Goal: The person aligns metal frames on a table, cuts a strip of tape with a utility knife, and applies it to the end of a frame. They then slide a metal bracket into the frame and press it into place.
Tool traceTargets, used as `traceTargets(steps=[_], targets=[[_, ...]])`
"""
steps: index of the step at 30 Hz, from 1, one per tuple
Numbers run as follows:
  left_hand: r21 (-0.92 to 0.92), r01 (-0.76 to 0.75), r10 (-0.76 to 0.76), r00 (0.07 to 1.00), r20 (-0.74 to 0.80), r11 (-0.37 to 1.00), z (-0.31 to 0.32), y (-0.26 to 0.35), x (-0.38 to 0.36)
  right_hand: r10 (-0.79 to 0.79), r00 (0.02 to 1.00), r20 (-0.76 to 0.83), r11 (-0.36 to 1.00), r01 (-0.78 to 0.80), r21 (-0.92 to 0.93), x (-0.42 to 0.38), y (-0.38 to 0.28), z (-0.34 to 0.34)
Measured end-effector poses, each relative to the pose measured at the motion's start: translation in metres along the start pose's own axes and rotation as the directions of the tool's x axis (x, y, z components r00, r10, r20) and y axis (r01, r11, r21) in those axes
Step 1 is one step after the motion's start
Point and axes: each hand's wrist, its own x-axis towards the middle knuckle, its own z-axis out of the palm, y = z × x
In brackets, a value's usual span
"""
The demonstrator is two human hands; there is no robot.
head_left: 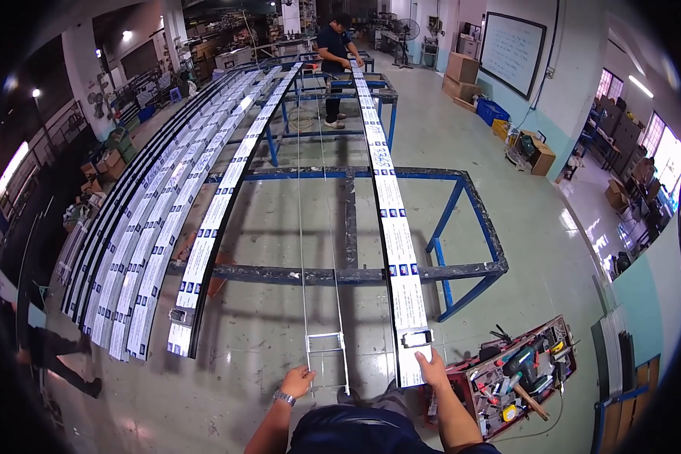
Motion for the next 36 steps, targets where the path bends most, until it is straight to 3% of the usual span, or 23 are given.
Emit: traceTargets(steps=[12, 20, 23, 28, 31, 34, 36], targets=[[-0.019, -0.045, 0.045, 0.999, 0.007, 0.999, 0.011, -0.03, 0.013, 0.041, 0.998, -0.057, 0.997, -0.045, -0.064, -0.003, -0.01, 0.001], [-0.192, -0.026, 0.027, 1.0, 0.004, 0.981, 0.013, -0.025, 0.006, 0.018, 0.999, -0.046, 1.0, -0.019, -0.011, 0.0, -0.006, 0.002], [-0.103, 0.0, 0.003, 0.999, 0.034, 0.995, 0.009, -0.023, 0.007, 0.025, 0.999, -0.041, 1.0, -0.026, -0.016, 0.001, -0.003, 0.001], [-0.126, 0.028, -0.024, 0.999, 0.031, 0.992, 0.006, -0.013, 0.002, 0.016, 1.0, -0.014, 0.998, -0.015, 0.067, 0.003, 0.007, 0.002], [-0.12, -0.013, 0.014, 1.0, 0.011, 0.993, 0.009, -0.03, 0.005, -0.05, 0.998, -0.043, 0.998, 0.049, -0.031, 0.008, 0.021, 0.002], [-0.256, 0.026, -0.02, 0.999, 0.027, 0.966, 0.015, -0.045, 0.003, 0.017, 1.0, 0.019, 0.995, -0.019, 0.1, -0.001, -0.008, 0.001], [-0.416, 0.141, -0.101, 0.988, 0.117, 0.898, 0.013, -0.039, -0.002, 0.038, 0.999, 0.008, 0.995, -0.038, 0.088, -0.002, -0.007, 0.002]])
